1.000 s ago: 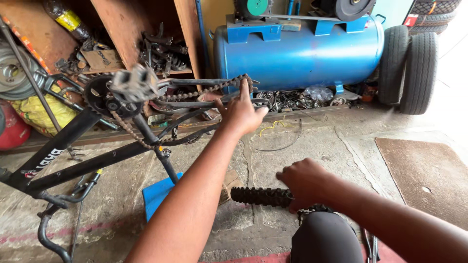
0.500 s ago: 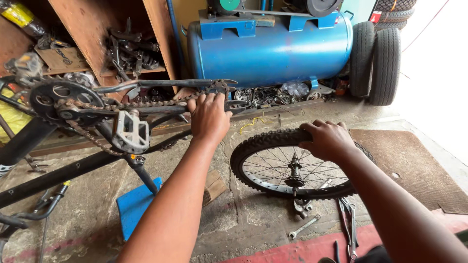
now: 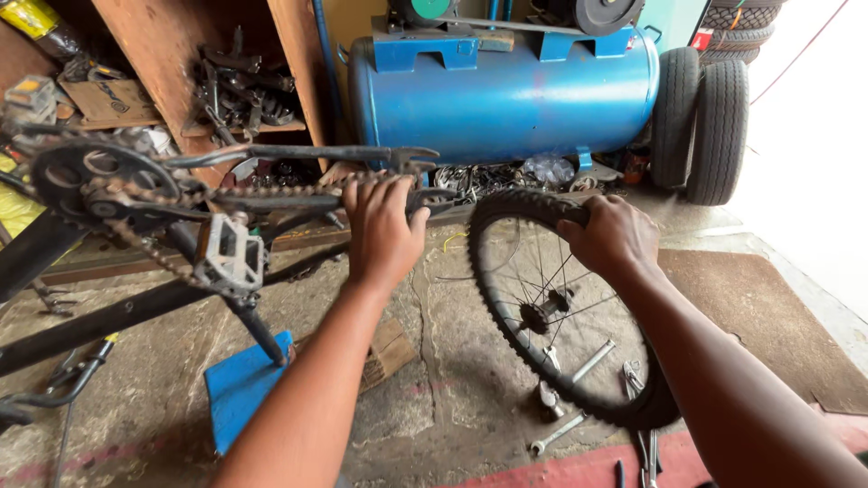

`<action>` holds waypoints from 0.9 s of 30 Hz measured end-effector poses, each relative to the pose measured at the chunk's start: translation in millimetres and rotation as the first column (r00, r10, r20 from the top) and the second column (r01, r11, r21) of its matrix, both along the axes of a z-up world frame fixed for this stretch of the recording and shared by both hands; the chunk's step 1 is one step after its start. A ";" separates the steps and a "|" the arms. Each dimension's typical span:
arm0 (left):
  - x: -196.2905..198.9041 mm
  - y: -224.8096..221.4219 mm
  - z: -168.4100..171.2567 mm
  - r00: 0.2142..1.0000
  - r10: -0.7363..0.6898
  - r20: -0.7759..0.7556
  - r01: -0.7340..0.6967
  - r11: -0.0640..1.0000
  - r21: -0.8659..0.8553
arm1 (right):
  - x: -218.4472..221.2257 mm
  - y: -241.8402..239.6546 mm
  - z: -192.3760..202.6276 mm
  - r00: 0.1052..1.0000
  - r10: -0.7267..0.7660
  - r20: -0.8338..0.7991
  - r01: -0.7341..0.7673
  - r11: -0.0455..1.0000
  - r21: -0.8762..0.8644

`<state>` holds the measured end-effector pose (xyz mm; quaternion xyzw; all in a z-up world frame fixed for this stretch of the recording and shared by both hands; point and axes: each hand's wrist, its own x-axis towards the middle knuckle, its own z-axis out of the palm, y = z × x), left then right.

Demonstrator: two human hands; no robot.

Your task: The person threads a bicycle chain through the frame and over the rear gears, then rotates the pedal to check the chain movement on the rear wheel.

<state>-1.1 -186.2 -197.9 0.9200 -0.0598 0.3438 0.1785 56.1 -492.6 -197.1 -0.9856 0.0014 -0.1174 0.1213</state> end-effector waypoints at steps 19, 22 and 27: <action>-19.1 -140.6 -97.3 0.705 -0.493 -0.510 0.103 0.783 -0.614 | 61.2 -28.2 -152.9 0.985 0.118 -0.125 0.063 0.427 0.902; -2.7 -144.5 -108.7 0.748 -0.490 -0.447 0.099 0.749 -0.656 | 54.3 -46.3 -211.7 0.940 0.003 -0.340 0.245 0.686 0.685; 28.4 -134.3 -124.0 0.782 -0.505 -0.366 0.180 0.745 -0.642 | 54.9 -59.6 -280.4 0.906 0.034 -0.422 0.298 0.657 0.693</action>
